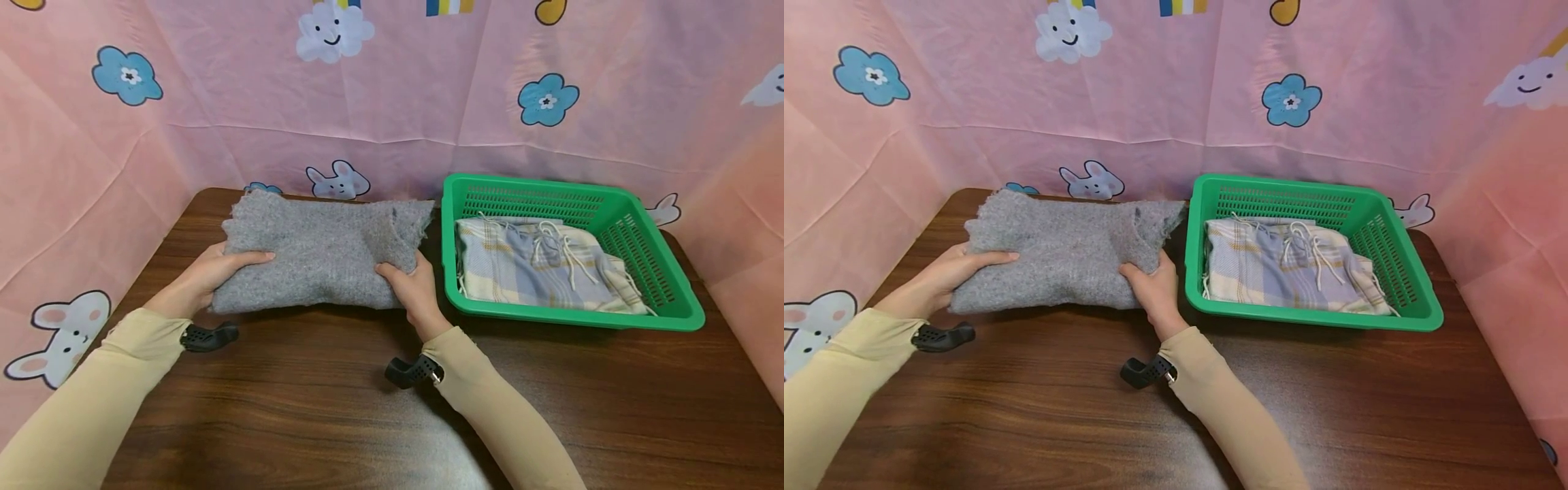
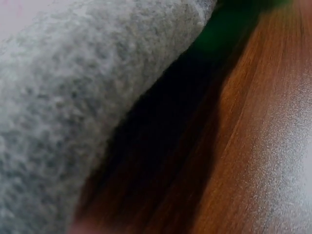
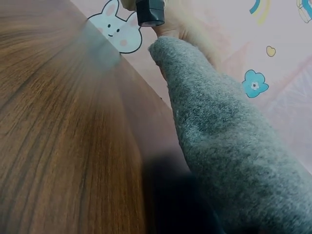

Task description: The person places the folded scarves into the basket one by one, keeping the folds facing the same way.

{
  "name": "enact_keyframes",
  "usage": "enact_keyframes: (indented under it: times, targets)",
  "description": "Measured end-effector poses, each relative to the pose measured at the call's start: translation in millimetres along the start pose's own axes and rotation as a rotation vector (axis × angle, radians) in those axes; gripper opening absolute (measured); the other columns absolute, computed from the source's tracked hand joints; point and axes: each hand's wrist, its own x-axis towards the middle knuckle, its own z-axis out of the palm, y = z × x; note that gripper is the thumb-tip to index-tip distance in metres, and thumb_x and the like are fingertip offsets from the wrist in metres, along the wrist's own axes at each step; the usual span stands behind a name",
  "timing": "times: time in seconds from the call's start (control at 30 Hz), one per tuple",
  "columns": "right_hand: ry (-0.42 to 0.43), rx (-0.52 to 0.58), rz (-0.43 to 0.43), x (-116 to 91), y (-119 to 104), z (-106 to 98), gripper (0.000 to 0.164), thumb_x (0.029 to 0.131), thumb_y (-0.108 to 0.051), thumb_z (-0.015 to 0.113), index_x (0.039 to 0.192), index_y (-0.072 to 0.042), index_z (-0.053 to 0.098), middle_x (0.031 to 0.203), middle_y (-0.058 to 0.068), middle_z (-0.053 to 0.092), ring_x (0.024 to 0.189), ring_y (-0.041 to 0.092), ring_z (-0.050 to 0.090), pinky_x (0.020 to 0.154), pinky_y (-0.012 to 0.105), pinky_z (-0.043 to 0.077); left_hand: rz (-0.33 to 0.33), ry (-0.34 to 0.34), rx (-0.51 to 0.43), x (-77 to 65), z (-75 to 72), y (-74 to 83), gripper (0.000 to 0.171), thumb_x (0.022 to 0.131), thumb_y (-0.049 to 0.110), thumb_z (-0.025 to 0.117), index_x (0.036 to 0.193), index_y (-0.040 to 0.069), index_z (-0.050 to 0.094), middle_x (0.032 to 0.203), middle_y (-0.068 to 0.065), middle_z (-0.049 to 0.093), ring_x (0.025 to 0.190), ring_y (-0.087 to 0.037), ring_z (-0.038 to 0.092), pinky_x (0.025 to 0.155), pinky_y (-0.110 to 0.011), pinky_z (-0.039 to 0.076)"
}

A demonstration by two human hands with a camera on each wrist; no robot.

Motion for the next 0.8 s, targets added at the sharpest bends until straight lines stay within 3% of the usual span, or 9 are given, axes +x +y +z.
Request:
enact_keyframes:
  times: [0.6, 0.8]
  targets:
    - [-0.018, 0.002, -0.097, -8.2, -9.9, 1.2, 0.048, 0.079, -0.008, 0.070, 0.125, -0.007, 0.058, 0.122, 0.012, 0.061, 0.109, 0.027, 0.058, 0.094, 0.043, 0.049, 0.036, 0.013, 0.000, -14.3, -5.2, 11.1, 0.069, 0.089, 0.040, 0.067, 0.144, 0.019, 0.031, 0.105, 0.012, 0.060, 0.088, -0.011, 0.066, 0.075, -0.034, 0.057]
    - [-0.019, 0.006, -0.103, -11.7, -14.5, 0.1, 0.048, 0.079, -0.008, 0.070, 0.125, -0.008, 0.058, 0.123, 0.011, 0.061, 0.109, 0.027, 0.059, 0.094, 0.043, 0.049, 0.049, 0.038, 0.028, -19.5, -5.5, 13.0, 0.055, 0.088, 0.042, 0.067, 0.133, 0.025, 0.041, 0.097, 0.016, 0.063, 0.084, -0.009, 0.066, 0.072, -0.033, 0.056]
